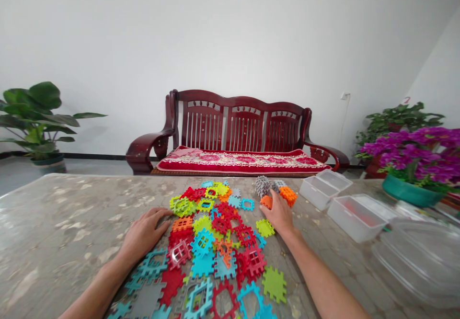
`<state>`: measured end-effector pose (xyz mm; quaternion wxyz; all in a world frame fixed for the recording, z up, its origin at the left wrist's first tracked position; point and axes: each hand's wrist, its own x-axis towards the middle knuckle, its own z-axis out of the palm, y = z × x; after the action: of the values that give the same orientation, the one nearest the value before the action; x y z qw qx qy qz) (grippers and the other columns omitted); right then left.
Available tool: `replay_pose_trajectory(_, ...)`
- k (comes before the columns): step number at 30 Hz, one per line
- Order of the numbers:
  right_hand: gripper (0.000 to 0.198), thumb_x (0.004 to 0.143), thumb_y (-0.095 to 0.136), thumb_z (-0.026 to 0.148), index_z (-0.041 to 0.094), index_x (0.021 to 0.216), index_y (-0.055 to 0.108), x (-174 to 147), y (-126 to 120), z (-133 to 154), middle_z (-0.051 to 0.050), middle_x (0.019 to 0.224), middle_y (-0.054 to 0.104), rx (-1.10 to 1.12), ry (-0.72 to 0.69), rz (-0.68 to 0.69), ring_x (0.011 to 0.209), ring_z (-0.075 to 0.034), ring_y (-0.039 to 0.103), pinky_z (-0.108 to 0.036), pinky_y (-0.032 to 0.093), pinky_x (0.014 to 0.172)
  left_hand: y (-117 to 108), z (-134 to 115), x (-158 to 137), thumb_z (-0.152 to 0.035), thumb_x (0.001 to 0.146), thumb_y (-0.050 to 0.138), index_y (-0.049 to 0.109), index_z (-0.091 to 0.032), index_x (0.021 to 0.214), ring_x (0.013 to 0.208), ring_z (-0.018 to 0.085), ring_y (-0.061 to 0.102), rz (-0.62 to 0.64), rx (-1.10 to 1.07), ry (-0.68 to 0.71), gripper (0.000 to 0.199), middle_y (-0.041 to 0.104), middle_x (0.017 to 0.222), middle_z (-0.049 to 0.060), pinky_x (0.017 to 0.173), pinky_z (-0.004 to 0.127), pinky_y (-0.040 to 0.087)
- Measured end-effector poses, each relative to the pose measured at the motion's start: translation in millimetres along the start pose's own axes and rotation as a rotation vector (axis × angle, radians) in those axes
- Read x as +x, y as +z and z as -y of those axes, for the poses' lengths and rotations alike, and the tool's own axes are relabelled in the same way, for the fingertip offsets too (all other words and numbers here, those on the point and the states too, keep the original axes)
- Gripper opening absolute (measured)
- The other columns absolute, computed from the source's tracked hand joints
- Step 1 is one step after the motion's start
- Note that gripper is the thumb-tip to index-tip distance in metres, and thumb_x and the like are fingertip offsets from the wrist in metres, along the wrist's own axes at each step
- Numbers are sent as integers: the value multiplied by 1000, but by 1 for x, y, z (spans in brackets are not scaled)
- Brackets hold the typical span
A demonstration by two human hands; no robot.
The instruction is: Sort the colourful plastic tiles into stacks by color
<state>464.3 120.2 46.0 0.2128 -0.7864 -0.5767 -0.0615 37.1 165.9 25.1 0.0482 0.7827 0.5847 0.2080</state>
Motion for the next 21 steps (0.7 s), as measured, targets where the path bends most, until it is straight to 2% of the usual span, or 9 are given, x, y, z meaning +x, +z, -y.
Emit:
replay_pose_trajectory(12,67,89,55,46,9,143,42,1,-5,7,-22,130,58,-132,54,63,116,-33,54,-38,40,92,1,1,0,-47,87,45,71,-30,113,115,24,63,-19,-5,6,41,69,123,3,101,35,47)
replay_pose_trajectory(17,58,90,53,43,11,139,47,-1,-5,11,-20,126,60,-154,61,73,115,-33,54,-38,39,92,-1,-1,0,-46,87,44,71,-29,114,116,25,63,-4,1,16,42,68,124,4,102,38,45)
replay_pose_trajectory(21,61,90,53,43,8,139,46,-1,-2,12,-21,125,60,-157,51,72,114,-33,54,-38,38,94,-2,-2,-1,-43,87,44,71,-28,114,115,25,63,-3,5,15,41,68,123,4,101,38,46)
